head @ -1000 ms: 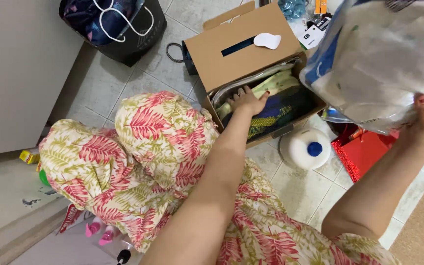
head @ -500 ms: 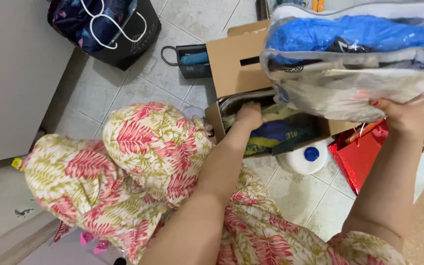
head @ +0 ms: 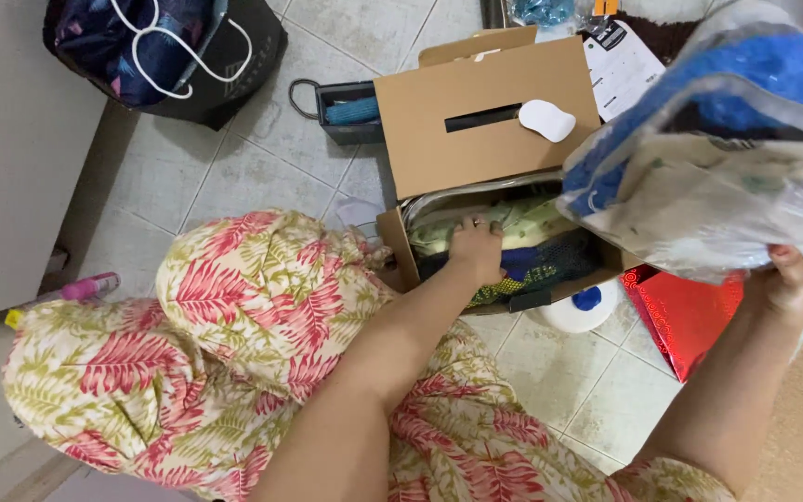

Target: The person sits on the floor and organizes various items. They place a white cord into a plastic container, put a grey cloth and a dark blue bag into a tote bag, and then sort through a black box containing small packaged items. Finally, they pack folded white and blue cloths into a clear bag and place it into a cardboard box.

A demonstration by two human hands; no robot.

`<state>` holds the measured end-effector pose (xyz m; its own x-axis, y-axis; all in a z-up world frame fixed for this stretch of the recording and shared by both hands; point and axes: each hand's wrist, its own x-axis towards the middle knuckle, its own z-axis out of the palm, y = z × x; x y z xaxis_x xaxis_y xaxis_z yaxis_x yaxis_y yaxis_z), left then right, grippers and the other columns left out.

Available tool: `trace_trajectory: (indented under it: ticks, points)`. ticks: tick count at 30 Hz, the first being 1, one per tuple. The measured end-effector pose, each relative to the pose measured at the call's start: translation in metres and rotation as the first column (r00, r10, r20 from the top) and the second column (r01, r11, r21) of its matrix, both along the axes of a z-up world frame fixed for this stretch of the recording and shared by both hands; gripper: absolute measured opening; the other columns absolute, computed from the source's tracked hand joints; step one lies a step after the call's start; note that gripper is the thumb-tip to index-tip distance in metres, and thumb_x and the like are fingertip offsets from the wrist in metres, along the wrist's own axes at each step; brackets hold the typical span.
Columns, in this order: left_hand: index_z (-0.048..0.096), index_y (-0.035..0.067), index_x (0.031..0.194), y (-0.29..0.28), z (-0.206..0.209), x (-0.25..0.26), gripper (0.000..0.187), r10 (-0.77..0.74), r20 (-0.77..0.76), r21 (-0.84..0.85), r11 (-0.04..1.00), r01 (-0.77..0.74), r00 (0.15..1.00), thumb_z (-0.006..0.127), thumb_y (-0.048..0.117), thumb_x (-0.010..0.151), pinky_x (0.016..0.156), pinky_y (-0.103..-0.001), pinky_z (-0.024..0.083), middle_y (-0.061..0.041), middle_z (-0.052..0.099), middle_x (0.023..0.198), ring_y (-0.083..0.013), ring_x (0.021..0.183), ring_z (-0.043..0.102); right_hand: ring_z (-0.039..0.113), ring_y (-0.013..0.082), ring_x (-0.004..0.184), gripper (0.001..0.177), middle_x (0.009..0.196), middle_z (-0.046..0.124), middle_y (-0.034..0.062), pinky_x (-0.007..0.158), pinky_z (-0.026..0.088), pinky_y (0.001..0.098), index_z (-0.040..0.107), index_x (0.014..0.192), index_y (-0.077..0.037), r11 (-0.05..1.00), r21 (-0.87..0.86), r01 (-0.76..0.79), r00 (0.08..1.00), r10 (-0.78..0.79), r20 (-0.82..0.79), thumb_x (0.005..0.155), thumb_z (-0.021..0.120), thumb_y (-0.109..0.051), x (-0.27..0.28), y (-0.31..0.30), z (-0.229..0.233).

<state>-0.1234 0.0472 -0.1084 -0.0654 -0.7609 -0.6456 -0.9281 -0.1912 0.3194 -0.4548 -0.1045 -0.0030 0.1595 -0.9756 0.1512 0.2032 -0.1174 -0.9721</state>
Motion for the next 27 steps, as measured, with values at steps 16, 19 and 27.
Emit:
trace_trajectory:
  ticks: [16, 19, 27]
  points:
    - [0.026, 0.036, 0.162, -0.004, -0.025, -0.018, 0.083, 0.009, 0.025, 0.030, 0.999, -0.010, 1.000, 0.068, 0.028, 0.091, 0.112, -0.059, 0.034, -0.023, 0.034, 0.159, -0.0460, 0.143, 0.033, 0.062, 0.0256, 0.122, 0.084, 0.134, 0.062, 0.0103, 0.110, 0.052, 0.0407, 0.050, 0.153, 0.002, 0.959, 0.110, -0.261, 0.959, 0.244, 0.144, 0.087, 0.088, -0.034, 0.004, -0.057, -0.042]
    - [0.028, 0.034, 0.162, -0.003, -0.015, -0.012, 0.079, 0.037, 0.007, 0.017, 0.999, -0.037, 0.999, 0.065, 0.027, 0.093, 0.113, -0.059, 0.032, -0.024, 0.031, 0.162, -0.0463, 0.145, 0.031, 0.062, 0.0256, 0.142, 0.095, 0.148, 0.063, 0.0065, 0.123, 0.053, 0.0439, 0.049, 0.153, -0.006, 0.939, 0.150, -0.309, 0.951, 0.307, 0.037, 0.077, 0.087, -0.049, 0.023, -0.053, -0.023]
    - [0.023, 0.019, 0.161, -0.004, -0.078, -0.039, 0.082, 0.059, -0.072, 0.060, 0.997, -0.055, 0.996, 0.064, 0.026, 0.090, 0.121, -0.056, 0.017, -0.014, 0.021, 0.166, -0.0363, 0.153, 0.018, 0.066, 0.0232, 0.122, 0.079, 0.133, 0.068, 0.0092, 0.103, 0.056, 0.0376, 0.055, 0.142, -0.002, 0.848, 0.205, -0.489, 0.847, 0.518, -0.121, 0.073, 0.091, -0.015, 0.041, -0.093, -0.059]
